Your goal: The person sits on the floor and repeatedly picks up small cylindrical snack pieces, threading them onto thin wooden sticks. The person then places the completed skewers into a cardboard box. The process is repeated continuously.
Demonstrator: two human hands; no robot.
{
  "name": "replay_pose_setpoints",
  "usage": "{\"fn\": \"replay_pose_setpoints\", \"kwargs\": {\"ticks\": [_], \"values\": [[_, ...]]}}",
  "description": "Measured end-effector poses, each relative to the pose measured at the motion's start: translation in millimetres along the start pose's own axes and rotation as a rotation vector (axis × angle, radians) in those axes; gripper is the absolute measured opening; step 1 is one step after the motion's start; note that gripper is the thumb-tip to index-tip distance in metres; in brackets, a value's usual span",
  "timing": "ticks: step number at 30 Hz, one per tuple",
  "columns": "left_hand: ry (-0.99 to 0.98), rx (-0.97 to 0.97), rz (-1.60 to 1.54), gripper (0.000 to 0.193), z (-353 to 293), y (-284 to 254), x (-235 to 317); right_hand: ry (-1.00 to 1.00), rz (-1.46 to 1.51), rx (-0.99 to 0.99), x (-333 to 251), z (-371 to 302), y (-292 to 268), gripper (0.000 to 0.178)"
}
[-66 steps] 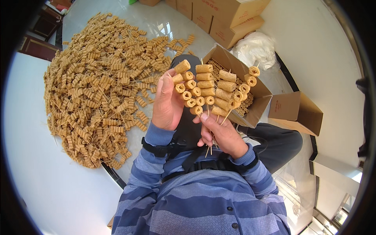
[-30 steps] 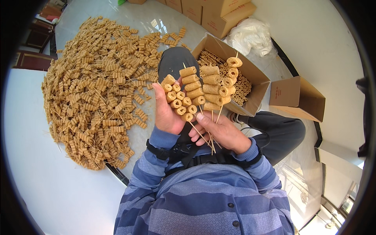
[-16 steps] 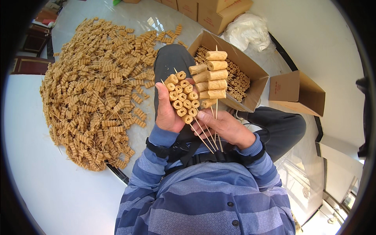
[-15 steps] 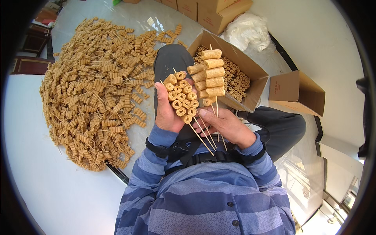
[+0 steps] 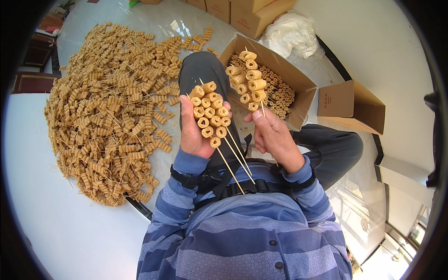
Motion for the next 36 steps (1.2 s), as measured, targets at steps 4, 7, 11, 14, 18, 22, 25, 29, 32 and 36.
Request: {"fn": "replay_pose_setpoints", "kwargs": {"ticks": [4, 7, 11, 14, 18, 22, 25, 29, 32, 36], "values": [[0.021, -0.036, -0.067, 0.076, 0.7, 9.9, 4.0, 0.072, 0.117, -0.144, 0.2, -2.0, 10.4, 0.036], [0.065, 0.071, -0.003, 0.079, -4.2, 16.0, 0.2, 0.114, 0.188, -0.257, 1.2, -3.3, 16.1, 0.038], [0.025, 0.090, -0.006, 0.082, -6.8, 13.9, -0.8, 0.207, 0.246, -0.374, 3.6, -3.2, 15.2, 0.040], [-0.010, -0.031, -0.010, 0.089, -6.7, 9.5, -0.3, 0.253, 0.246, -0.430, 6.4, -4.2, 16.9, 0.041], [-0.060, -0.151, 0.025, 0.101, -6.7, 6.7, -2.2, 0.233, 0.143, -0.418, 7.6, -5.6, 18.7, 0.040], [-0.023, -0.072, 0.014, 0.091, -8.5, 5.0, -1.6, 0.245, 0.015, -0.383, 7.5, -6.2, 18.5, 0.047], [0.003, -0.040, 0.041, 0.089, -7.7, 3.2, 0.7, 0.208, -0.131, -0.302, 4.9, -9.5, 13.7, 0.049], [0.018, -0.028, -0.016, 0.085, -5.9, -2.9, -1.6, 0.135, -0.340, -0.182, 0.6, -11.4, 6.7, 0.047], [0.044, 0.001, 0.003, 0.087, -2.8, -10.3, -0.3, 0.104, -0.538, -0.146, -0.3, -11.0, 2.3, 0.043], [0.046, -0.171, -0.239, 0.086, 0.4, -8.2, 7.2, 0.021, -0.412, -0.149, -0.5, -10.7, 1.7, 0.044]]}}
Point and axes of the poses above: each hand's wrist, its own z-axis towards the middle knuckle, its own y-axis out of the palm, x = y × z, the point moved 4 cm from there along z, towards the middle knuckle, and after that the axes turned 5 degrees about z, right-handed, at the moved point
